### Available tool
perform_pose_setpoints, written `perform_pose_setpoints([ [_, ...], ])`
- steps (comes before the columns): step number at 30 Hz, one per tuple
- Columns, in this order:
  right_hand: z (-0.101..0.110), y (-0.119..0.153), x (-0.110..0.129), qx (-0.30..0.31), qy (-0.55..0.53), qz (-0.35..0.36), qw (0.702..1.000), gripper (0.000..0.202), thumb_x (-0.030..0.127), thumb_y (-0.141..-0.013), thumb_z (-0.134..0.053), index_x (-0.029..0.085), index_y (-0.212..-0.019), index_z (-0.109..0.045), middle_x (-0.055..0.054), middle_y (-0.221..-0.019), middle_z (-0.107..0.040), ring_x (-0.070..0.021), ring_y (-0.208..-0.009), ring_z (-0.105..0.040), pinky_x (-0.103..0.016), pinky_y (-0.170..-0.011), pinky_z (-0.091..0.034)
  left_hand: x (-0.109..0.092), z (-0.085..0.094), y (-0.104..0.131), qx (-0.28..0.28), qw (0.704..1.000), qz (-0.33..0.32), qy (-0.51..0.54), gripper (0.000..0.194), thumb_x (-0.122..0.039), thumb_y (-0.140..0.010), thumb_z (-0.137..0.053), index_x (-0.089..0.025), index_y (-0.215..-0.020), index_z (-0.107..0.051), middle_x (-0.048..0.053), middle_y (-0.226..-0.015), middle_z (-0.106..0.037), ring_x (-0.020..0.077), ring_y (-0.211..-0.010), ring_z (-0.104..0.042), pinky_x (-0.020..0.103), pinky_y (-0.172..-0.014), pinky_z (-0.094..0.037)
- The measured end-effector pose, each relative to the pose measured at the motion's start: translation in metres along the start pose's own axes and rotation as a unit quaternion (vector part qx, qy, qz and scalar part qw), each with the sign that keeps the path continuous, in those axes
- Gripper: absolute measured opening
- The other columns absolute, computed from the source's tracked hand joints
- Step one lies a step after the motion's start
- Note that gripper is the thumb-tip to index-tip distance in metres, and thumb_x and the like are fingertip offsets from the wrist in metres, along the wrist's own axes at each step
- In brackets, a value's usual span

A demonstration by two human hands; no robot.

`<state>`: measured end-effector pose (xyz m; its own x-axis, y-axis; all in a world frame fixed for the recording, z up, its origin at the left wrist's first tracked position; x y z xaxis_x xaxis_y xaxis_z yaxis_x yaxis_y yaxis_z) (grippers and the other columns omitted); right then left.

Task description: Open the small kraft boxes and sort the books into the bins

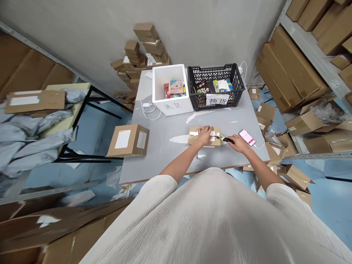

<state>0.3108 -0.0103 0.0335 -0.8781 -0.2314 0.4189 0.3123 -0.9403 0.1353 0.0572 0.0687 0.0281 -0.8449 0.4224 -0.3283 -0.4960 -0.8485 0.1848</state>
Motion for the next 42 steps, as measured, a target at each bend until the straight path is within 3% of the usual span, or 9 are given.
perform_pose_setpoints([
  [3, -0.003, 0.0, -0.002, -0.004, 0.009, -0.007, 1.0, 0.042, 0.042, -0.108, -0.06, 0.026, -0.144, -0.076, -0.014, -0.117, -0.077, -0.0328, -0.111, -0.071, -0.043, -0.098, -0.056, 0.0, 0.0, 0.0, -0.001, 1.0, 0.003, 0.009, 0.066, -0.015, -0.1, -0.059, -0.027, -0.163, -0.046, 0.018, -0.16, -0.056, 0.0344, -0.154, -0.046, 0.056, -0.124, -0.034],
  [8, -0.01, -0.001, 0.001, -0.012, -0.005, -0.024, 1.0, 0.043, 0.041, -0.108, -0.06, 0.026, -0.145, -0.075, -0.014, -0.12, -0.077, -0.0336, -0.115, -0.069, -0.043, -0.102, -0.055, -0.004, -0.008, 0.008, -0.046, 0.999, -0.014, 0.006, 0.071, -0.022, -0.103, -0.05, -0.023, -0.173, -0.037, 0.02, -0.173, -0.048, 0.0364, -0.164, -0.038, 0.058, -0.13, -0.028],
  [14, -0.021, 0.006, 0.006, -0.052, -0.028, -0.062, 0.996, 0.049, 0.048, -0.11, -0.049, 0.029, -0.151, -0.07, -0.015, -0.126, -0.074, -0.0359, -0.119, -0.065, -0.049, -0.108, -0.052, -0.001, -0.021, 0.013, -0.088, 0.996, 0.007, 0.024, 0.064, -0.025, -0.11, -0.034, -0.022, -0.174, -0.039, 0.018, -0.177, -0.047, 0.0322, -0.167, -0.037, 0.061, -0.133, -0.025],
  [20, -0.023, 0.015, -0.008, -0.077, -0.02, -0.082, 0.993, 0.052, 0.052, -0.11, -0.048, 0.028, -0.15, -0.069, -0.016, -0.13, -0.073, -0.0391, -0.123, -0.062, -0.052, -0.108, -0.049, 0.0, -0.026, 0.015, -0.088, 0.996, 0.019, 0.028, 0.063, -0.028, -0.111, -0.034, -0.023, -0.174, -0.039, 0.017, -0.178, -0.046, 0.0308, -0.168, -0.036, 0.061, -0.134, -0.025],
  [28, -0.024, -0.006, -0.009, -0.06, -0.029, -0.057, 0.996, 0.05, 0.047, -0.108, -0.052, 0.024, -0.148, -0.071, -0.018, -0.133, -0.073, -0.0392, -0.124, -0.062, -0.05, -0.107, -0.049, -0.001, -0.027, 0.019, -0.086, 0.995, 0.044, 0.017, 0.062, -0.03, -0.114, -0.029, -0.023, -0.175, -0.04, 0.017, -0.178, -0.046, 0.0298, -0.168, -0.037, 0.062, -0.134, -0.024],
  [36, -0.026, -0.003, -0.019, -0.077, -0.053, -0.067, 0.993, 0.052, 0.052, -0.11, -0.047, 0.026, -0.15, -0.068, -0.016, -0.136, -0.073, -0.0385, -0.128, -0.061, -0.051, -0.11, -0.048, -0.006, -0.022, 0.02, -0.092, 0.992, 0.083, 0.027, 0.061, -0.03, -0.114, -0.029, -0.025, -0.174, -0.041, 0.016, -0.177, -0.048, 0.029, -0.167, -0.038, 0.06, -0.133, -0.027],
  [42, -0.016, -0.024, -0.024, -0.073, -0.046, -0.041, 0.995, 0.051, 0.05, -0.108, -0.051, 0.027, -0.15, -0.07, -0.017, -0.137, -0.072, -0.04, -0.127, -0.06, -0.052, -0.109, -0.047, -0.003, -0.019, 0.02, -0.094, 0.992, 0.082, 0.027, 0.061, -0.029, -0.113, -0.03, -0.025, -0.172, -0.045, 0.015, -0.175, -0.05, 0.029, -0.165, -0.042, 0.058, -0.133, -0.027],
])
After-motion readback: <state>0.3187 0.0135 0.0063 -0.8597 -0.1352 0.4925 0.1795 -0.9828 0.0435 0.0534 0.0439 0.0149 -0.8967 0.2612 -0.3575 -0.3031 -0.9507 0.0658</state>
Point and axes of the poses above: each hand's wrist, its own y-axis away from the middle knuckle, its own z-axis out of the back of the hand, x = y × z, the point moved 4 cm from there along -y, towards the middle knuckle
